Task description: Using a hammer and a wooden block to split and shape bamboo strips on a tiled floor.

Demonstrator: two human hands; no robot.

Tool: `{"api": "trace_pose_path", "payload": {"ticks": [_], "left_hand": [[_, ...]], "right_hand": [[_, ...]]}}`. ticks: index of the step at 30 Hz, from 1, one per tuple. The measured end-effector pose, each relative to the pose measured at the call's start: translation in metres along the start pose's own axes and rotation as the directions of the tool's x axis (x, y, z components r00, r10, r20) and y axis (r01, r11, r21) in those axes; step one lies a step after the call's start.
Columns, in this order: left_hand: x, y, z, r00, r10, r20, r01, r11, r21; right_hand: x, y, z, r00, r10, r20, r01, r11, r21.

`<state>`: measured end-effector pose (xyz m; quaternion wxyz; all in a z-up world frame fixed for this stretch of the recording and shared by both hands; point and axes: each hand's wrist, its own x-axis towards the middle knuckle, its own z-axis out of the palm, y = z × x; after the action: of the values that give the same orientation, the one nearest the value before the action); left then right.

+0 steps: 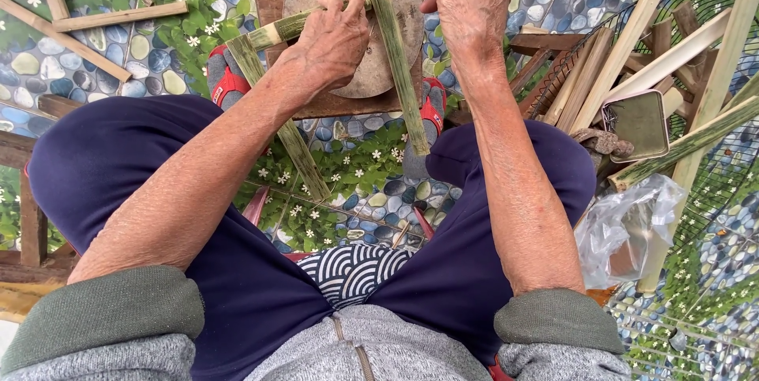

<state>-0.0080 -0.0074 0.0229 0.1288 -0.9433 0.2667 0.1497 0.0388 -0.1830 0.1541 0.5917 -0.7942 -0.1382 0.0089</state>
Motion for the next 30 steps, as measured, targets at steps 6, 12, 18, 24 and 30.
{"api": "trace_pose_path", "payload": {"ticks": [6,12,18,24,30], "left_hand": [[0.008,0.001,0.013,1.000,-0.013,0.001,0.013,1.000,-0.004],[0.005,-0.001,0.004,1.000,-0.012,0.016,0.012,0.999,-0.035],[0.005,0.000,0.011,0.998,-0.008,-0.062,0.009,1.000,0.006],[0.003,0.000,0.004,0.998,-0.020,-0.055,0.019,0.999,-0.027],[0.007,0.001,0.013,0.999,-0.038,-0.032,0.036,0.998,-0.056]], "right_hand": [[0.001,0.006,0.002,1.000,-0.020,0.001,0.020,1.000,0.018],[-0.004,0.004,-0.001,0.997,-0.070,0.045,0.067,0.997,0.045],[0.000,0.004,0.001,0.998,-0.053,0.024,0.052,0.998,0.026],[-0.003,0.005,-0.001,0.998,-0.039,0.044,0.037,0.998,0.050],[-0.005,0.005,-0.002,0.994,-0.093,0.064,0.091,0.995,0.031]]}}
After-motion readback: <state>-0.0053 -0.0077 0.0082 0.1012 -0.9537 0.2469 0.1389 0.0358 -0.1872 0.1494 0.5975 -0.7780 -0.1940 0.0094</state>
